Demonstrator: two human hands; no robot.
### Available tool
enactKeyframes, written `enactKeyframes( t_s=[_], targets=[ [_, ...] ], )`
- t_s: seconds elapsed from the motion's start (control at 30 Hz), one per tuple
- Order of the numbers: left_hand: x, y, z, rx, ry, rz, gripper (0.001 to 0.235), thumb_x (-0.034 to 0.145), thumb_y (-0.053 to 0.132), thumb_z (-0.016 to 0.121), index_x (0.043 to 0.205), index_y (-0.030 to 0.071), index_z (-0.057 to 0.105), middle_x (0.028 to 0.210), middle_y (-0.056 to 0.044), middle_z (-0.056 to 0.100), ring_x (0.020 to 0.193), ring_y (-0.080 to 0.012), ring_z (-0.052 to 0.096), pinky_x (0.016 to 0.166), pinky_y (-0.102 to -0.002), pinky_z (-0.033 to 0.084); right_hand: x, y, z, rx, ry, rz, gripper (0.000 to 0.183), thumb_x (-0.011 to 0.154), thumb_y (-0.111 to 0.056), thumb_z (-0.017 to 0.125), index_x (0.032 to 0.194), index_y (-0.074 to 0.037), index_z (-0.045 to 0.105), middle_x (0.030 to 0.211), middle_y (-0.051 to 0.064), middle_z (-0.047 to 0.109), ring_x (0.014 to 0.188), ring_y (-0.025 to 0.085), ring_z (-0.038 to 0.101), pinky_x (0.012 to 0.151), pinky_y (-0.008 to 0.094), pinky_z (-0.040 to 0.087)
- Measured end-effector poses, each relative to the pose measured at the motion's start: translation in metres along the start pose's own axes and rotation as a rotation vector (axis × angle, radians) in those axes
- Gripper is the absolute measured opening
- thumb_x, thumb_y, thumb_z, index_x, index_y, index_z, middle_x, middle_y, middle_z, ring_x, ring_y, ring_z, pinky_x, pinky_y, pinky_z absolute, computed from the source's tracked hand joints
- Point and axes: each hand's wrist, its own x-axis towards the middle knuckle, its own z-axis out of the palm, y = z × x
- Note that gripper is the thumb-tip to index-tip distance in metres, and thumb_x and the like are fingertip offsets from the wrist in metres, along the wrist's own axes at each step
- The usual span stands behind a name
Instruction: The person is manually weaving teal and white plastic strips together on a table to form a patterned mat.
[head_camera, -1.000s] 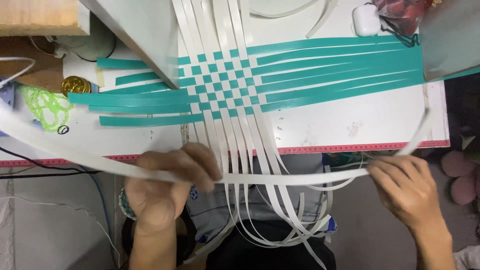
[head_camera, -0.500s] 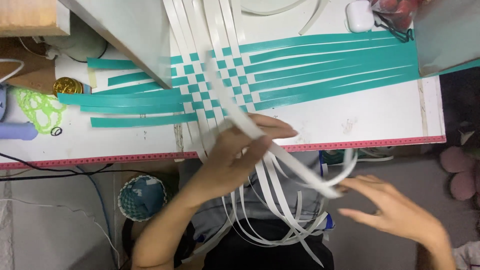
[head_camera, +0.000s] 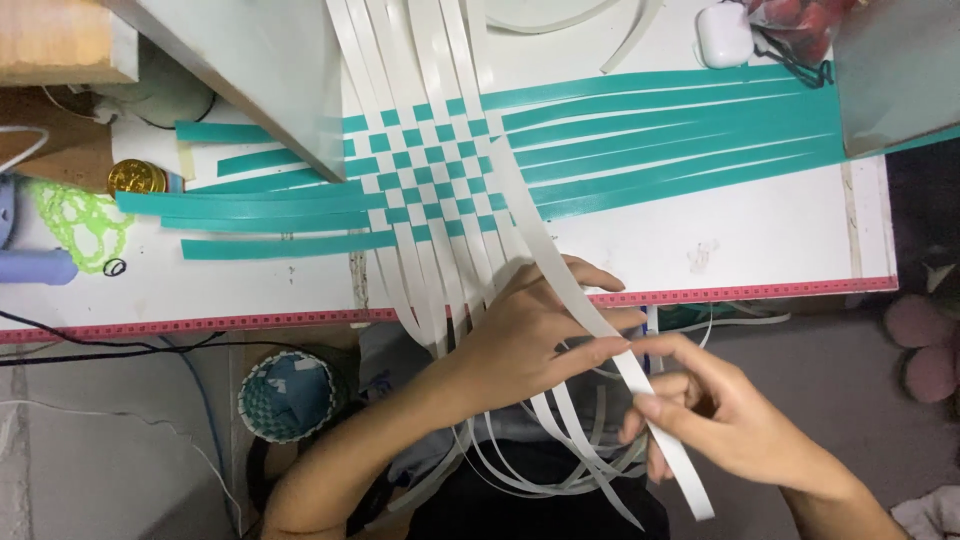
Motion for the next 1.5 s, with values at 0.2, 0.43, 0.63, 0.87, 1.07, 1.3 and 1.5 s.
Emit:
enactKeyframes(
  t_s=[0.2, 0.43, 0.63, 0.87, 1.07, 1.3, 1.5],
  targets=[
    [0.007, 0.009, -0.008, -0.275, -0.018, -0.092, 0.025, 0.094, 0.027, 0.055, 0.111, 0.011, 0.066, 0.109, -0.008, 0.07, 0.106, -0.021, 0.065, 0.095, -0.034, 0.053, 0.012, -0.002, 0.003, 0.101, 0.08, -0.099, 0.024, 0.091, -0.005, 0.051, 0.115, 0.0, 0.053, 0.069, 0.019, 0.071, 0.028, 0.017, 0.059, 0.023, 0.025, 0.051],
    [0.004, 0.006, -0.027, -0.294, 0.212, -0.426, 0.031, 0.091, 0.038, 0.05, 0.102, 0.019, 0.072, 0.101, -0.001, 0.073, 0.091, -0.0126, 0.066, 0.057, -0.022, 0.053, 0.008, -0.002, 0.0, -0.108, 0.181, -0.019, 0.031, 0.087, -0.008, 0.056, 0.117, -0.002, 0.059, 0.067, 0.009, 0.072, 0.033, 0.014, 0.063, 0.027, 0.023, 0.055],
    [0.001, -0.01, -0.006, -0.311, 0.024, -0.128, 0.015, 0.091, 0.024, 0.06, 0.097, 0.014, 0.071, 0.097, -0.004, 0.069, 0.095, -0.0177, 0.064, 0.083, -0.032, 0.054, 0.018, -0.001, -0.004, -0.09, 0.089, -0.092, 0.034, 0.094, -0.02, 0.046, 0.123, -0.004, 0.053, 0.067, 0.012, 0.073, 0.032, 0.014, 0.063, 0.029, 0.022, 0.05],
    [-0.003, -0.051, -0.035, 0.698, 0.055, 0.106, 0.036, 0.085, 0.032, 0.072, 0.112, 0.011, 0.059, 0.118, -0.009, 0.06, 0.115, -0.0297, 0.052, 0.092, -0.046, 0.049, 0.011, -0.008, -0.02, -0.601, 0.37, -0.055, 0.039, 0.087, -0.012, 0.056, 0.125, -0.01, 0.062, 0.049, -0.002, 0.055, 0.043, 0.008, 0.046, 0.041, 0.023, 0.042],
    [-0.006, -0.063, -0.052, 0.824, 0.125, 0.13, 0.028, 0.09, 0.026, 0.073, 0.11, 0.01, 0.062, 0.125, -0.015, 0.057, 0.124, -0.0375, 0.048, 0.099, -0.054, 0.041, 0.006, -0.018, -0.026, -1.062, 0.424, -0.068, 0.044, 0.088, -0.01, 0.056, 0.132, -0.015, 0.058, 0.085, 0.001, 0.064, 0.086, 0.013, 0.068, 0.071, 0.025, 0.041],
    [-0.011, -0.071, -0.051, 0.734, 0.087, 0.074, 0.024, 0.094, 0.027, 0.063, 0.114, 0.013, 0.062, 0.128, -0.014, 0.054, 0.126, -0.0381, 0.045, 0.102, -0.056, 0.037, 0.01, -0.011, -0.027, -1.173, 0.31, -0.096, 0.048, 0.086, -0.006, 0.055, 0.133, -0.018, 0.057, 0.063, -0.001, 0.059, 0.048, 0.015, 0.048, 0.056, 0.022, 0.041],
    [-0.011, -0.074, -0.051, 0.718, 0.084, 0.074, 0.022, 0.094, 0.024, 0.064, 0.114, 0.015, 0.064, 0.128, -0.014, 0.053, 0.125, -0.0381, 0.045, 0.102, -0.055, 0.036, 0.011, -0.005, -0.027, -1.359, 0.217, -0.066, 0.053, 0.086, -0.011, 0.055, 0.138, -0.02, 0.051, 0.057, -0.002, 0.042, 0.047, 0.015, 0.043, 0.044, 0.03, 0.035]
  ],
)
